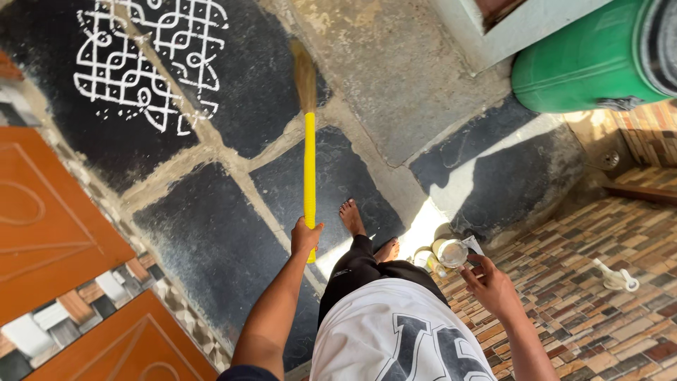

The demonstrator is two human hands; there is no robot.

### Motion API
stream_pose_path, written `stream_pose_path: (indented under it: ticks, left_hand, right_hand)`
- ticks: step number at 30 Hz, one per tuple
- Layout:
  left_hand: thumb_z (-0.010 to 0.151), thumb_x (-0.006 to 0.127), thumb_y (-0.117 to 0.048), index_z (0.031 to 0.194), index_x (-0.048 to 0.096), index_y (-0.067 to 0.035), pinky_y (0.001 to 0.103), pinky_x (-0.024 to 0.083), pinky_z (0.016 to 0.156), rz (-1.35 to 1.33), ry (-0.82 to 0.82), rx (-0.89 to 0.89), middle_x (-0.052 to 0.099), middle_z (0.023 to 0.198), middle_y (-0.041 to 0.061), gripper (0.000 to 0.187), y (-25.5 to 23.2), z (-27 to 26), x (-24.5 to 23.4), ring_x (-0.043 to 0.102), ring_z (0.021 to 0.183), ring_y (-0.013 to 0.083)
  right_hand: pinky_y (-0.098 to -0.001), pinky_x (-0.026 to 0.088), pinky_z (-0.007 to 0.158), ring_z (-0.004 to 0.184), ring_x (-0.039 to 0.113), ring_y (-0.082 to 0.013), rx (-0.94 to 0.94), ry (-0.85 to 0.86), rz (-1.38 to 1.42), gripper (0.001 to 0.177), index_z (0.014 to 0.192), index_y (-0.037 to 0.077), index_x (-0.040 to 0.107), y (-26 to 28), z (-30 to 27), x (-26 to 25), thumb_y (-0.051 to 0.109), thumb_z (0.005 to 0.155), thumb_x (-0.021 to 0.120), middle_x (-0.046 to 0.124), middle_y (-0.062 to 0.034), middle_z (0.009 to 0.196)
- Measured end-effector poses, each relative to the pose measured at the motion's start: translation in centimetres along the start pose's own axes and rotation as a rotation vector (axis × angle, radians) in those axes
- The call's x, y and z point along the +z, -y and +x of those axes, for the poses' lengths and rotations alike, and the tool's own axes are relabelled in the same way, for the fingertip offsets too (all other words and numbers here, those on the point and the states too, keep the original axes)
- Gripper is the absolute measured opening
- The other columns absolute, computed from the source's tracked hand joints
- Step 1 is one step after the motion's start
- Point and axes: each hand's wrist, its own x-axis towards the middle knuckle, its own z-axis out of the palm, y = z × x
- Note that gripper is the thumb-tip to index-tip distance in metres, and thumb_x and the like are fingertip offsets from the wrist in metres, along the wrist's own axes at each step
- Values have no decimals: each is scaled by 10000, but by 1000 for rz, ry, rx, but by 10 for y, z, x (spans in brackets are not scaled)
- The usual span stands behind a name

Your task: The person sweeps the stone floor of an entryway and a narrow side corridor using a broom, moving debris out toward the exterior.

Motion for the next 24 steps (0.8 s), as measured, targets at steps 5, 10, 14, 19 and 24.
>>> stream_pose_path:
  ticks: [5,10,14,19,24]
  left_hand:
    - [871,620,-94,1303,471,-30,415,553,454,-218,-32,-69,671,783,157,462,56,-4,-3,630,492,244]
    - [832,614,-44,1447,383,-119,434,563,476,-40,-33,-118,695,801,212,661,74,-1,-4,658,507,292]
    - [809,617,-35,1454,385,-135,439,582,503,87,55,-65,711,853,185,692,86,-5,33,700,544,310]
    - [773,639,-36,1487,344,-166,411,574,516,133,292,-31,706,811,173,783,78,-33,123,687,558,273]
    - [823,699,-50,1369,513,-17,357,479,406,-223,427,134,613,691,131,578,46,-75,188,578,453,196]
  right_hand:
    - [-404,644,782,830,799,-236,65,-7,72,575,1412,121,577,-19,-4,8,460,949,608,785,-130,1087]
    - [-383,650,805,846,813,-237,51,53,12,592,1458,149,523,-44,-4,20,454,954,582,790,-114,1115]
    - [-377,622,845,861,809,-237,35,52,13,602,1460,154,524,-61,-12,25,474,955,590,790,-129,1108]
    - [-377,636,819,866,800,-229,22,34,29,601,1441,148,544,-73,-19,29,482,945,599,780,-127,1113]
    - [-371,651,752,852,786,-226,44,52,135,590,1428,111,545,-104,-20,43,458,955,605,781,-155,1077]
